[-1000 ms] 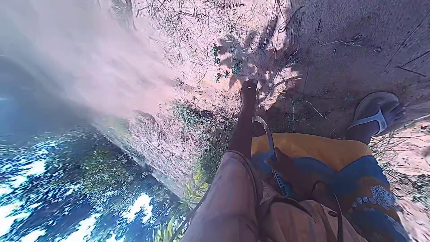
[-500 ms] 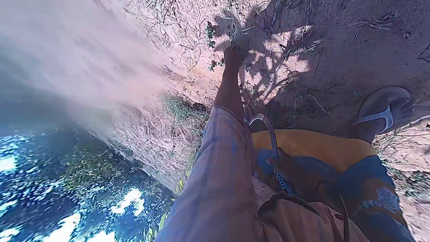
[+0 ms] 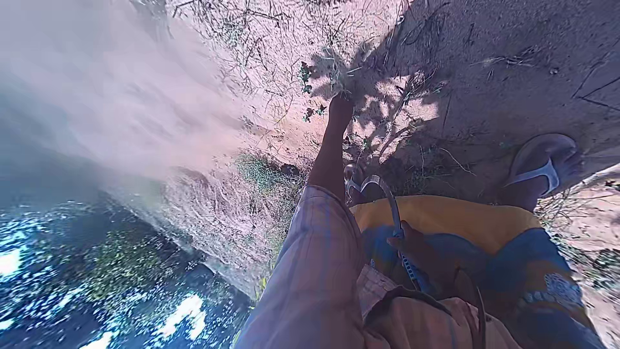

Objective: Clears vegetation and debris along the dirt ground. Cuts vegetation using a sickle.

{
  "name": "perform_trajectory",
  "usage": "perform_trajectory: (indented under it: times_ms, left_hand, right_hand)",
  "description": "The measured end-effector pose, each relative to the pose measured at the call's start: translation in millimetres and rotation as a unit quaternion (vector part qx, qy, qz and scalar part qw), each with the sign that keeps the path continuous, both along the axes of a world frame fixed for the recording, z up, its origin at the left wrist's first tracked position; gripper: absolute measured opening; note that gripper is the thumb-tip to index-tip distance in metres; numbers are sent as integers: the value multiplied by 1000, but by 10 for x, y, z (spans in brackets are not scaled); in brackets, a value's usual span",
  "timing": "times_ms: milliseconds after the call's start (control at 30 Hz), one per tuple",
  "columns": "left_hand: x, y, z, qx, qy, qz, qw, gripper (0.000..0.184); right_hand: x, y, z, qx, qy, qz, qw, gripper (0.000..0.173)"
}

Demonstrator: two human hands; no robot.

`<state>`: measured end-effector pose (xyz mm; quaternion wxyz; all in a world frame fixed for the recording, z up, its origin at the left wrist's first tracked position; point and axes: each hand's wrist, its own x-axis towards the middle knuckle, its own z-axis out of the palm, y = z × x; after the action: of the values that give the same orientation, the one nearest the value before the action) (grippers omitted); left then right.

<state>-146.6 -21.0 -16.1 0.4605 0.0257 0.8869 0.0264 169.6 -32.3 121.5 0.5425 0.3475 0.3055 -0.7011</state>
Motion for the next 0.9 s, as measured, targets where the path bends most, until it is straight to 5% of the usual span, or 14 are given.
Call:
perform_trajectory:
  times_ms: [100,200,300,367,533,633,800,900]
  left_hand:
    - [62,-4,78,1,-7,-23,1000,40]
    - [269,192,439,98,-67,-180,977,35]
    - [379,337,634,154,15,-257,954,32]
    - [238,334,528,142,97,-264,949,35]
    - [-303,513,330,-5,242,-145,959,85]
    - [-448,655,358,1,258,-94,962,73]
    - [-500,892,443,-51,291,-197,935,87]
    - [-535,954,431,-85,261,-217,937,76]
  right_hand:
    - [-49,73,2,-8,2,-4,1000,45]
    - [-50,115,-35,-3,0,-21,1000,45]
    - [-67,141,-40,-5,1,-33,999,46]
    - [-76,169,-31,-2,-8,-45,999,47]
    - [-92,210,9,-7,-22,-55,998,47]
    - [-75,210,22,-13,-17,-47,999,47]
    - [-62,154,10,-9,-15,-46,999,48]
    - [-43,114,5,-7,-20,-46,999,48]
